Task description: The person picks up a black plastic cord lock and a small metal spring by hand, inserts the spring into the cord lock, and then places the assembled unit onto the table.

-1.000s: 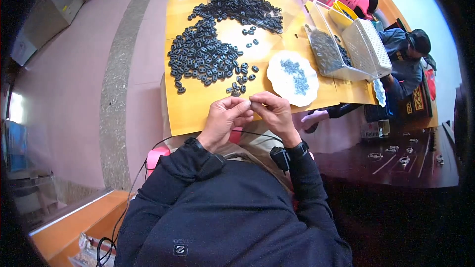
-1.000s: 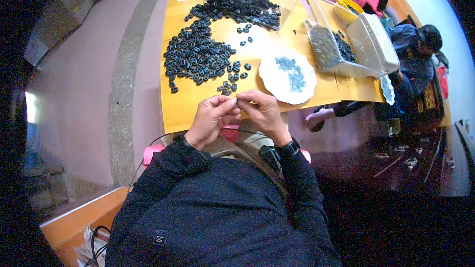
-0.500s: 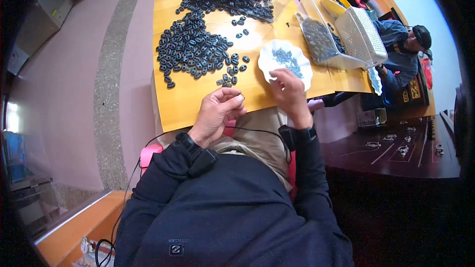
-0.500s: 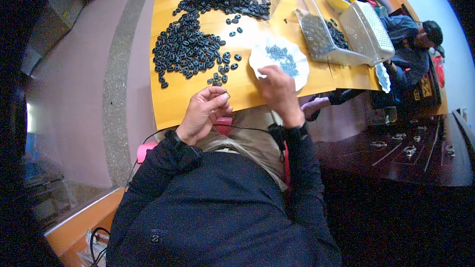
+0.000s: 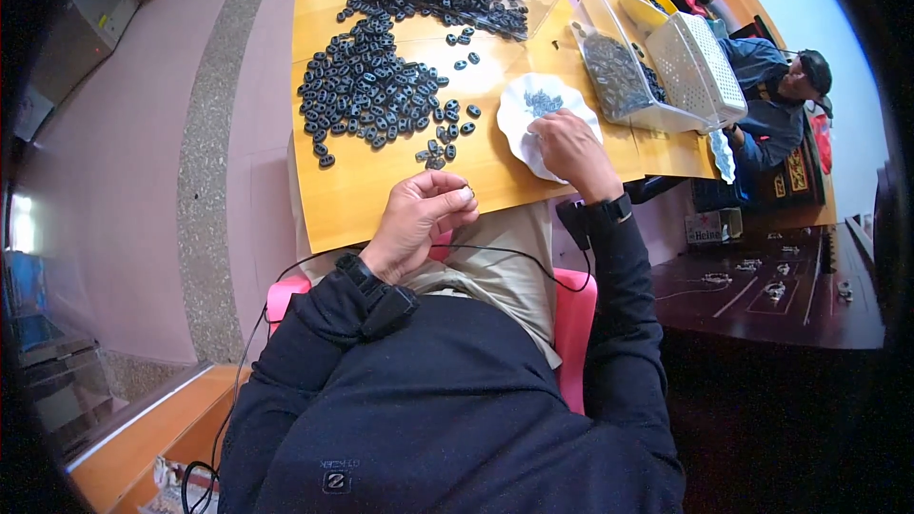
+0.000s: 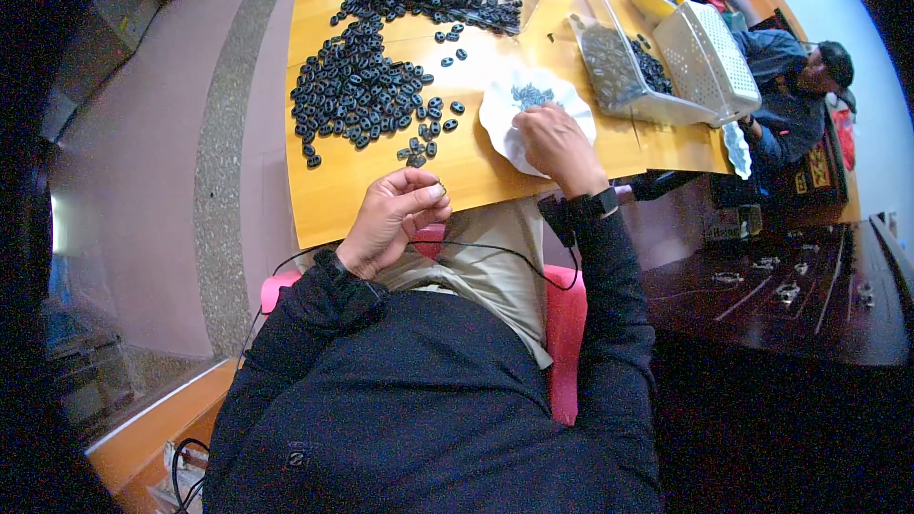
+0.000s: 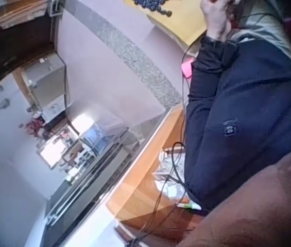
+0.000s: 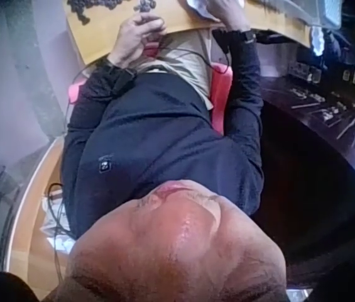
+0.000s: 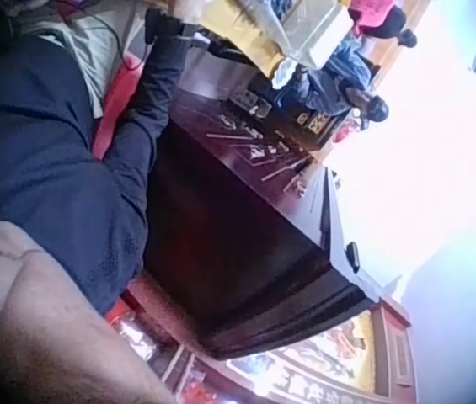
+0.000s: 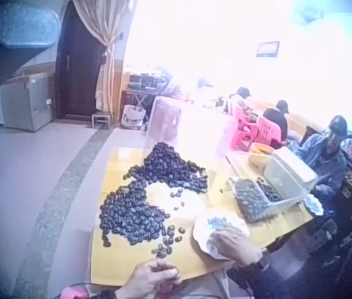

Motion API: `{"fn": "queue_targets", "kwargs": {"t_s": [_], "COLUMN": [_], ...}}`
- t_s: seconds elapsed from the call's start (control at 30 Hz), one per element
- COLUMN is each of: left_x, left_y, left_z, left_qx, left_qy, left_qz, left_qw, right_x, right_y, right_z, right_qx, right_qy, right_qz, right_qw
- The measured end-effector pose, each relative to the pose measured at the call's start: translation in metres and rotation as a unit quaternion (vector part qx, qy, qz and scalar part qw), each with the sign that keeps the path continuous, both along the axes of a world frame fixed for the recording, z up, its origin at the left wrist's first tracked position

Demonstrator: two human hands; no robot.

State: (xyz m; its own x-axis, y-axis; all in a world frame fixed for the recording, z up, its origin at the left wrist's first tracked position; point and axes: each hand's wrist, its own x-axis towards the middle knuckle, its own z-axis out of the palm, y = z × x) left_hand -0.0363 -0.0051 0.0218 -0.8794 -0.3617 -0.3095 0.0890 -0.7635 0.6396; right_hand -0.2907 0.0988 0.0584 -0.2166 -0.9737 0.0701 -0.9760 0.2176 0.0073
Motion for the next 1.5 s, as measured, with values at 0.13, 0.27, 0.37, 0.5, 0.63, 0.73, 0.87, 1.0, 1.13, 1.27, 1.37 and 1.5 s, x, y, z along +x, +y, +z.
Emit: {"fn": "queue_targets", "kwargs": {"t_s": [0.13,0.27,0.37,0.5,0.63,0.73,0.87,1.0,1.13,1.27,1.37,1.5], "left_x": [-0.001,0.000,0.001,0.000,0.001,0.001,-0.001,0.000,0.001,-0.001,-0.001,-0.002], "left_y": [0.000,-0.001,-0.001,-0.001,-0.001,-0.001,0.000,-0.001,0.000,0.001,0.002,0.004], "left_z": [0.000,0.002,0.001,0.001,0.000,-0.001,-0.001,-0.002,-0.001,-0.004,-0.002,-0.003], "left_qx": [0.000,-0.006,-0.007,0.001,0.004,-0.002,0.001,-0.003,0.000,-0.005,0.001,0.009], "left_qy": [-0.001,-0.004,-0.005,0.005,0.006,0.006,-0.001,-0.001,0.004,0.008,0.015,0.023], "left_qz": [-0.006,-0.008,-0.005,-0.006,-0.003,-0.003,-0.004,-0.004,-0.002,-0.002,0.006,0.008], "left_qw": [1.000,1.000,1.000,1.000,1.000,1.000,1.000,1.000,1.000,1.000,1.000,1.000], "right_x": [-0.006,-0.004,-0.001,-0.007,-0.004,-0.001,-0.001,0.001,0.007,0.012,0.012,0.015], "right_y": [-0.004,-0.015,-0.016,-0.003,0.007,0.012,0.017,0.018,0.020,0.023,0.025,0.028], "right_z": [0.000,0.008,0.009,-0.005,-0.007,-0.004,-0.008,-0.008,-0.004,-0.007,-0.010,-0.014], "right_qx": [0.019,0.104,0.108,0.022,-0.053,-0.068,-0.113,-0.151,-0.180,-0.180,-0.185,-0.218], "right_qy": [0.014,0.016,-0.006,-0.033,-0.077,-0.083,-0.089,-0.108,-0.150,-0.166,-0.170,-0.264], "right_qz": [0.040,0.010,-0.004,-0.008,-0.029,-0.025,-0.034,-0.039,-0.035,-0.055,-0.056,-0.080], "right_qw": [0.999,0.994,0.994,0.999,0.995,0.994,0.989,0.982,0.972,0.968,0.966,0.936]}}
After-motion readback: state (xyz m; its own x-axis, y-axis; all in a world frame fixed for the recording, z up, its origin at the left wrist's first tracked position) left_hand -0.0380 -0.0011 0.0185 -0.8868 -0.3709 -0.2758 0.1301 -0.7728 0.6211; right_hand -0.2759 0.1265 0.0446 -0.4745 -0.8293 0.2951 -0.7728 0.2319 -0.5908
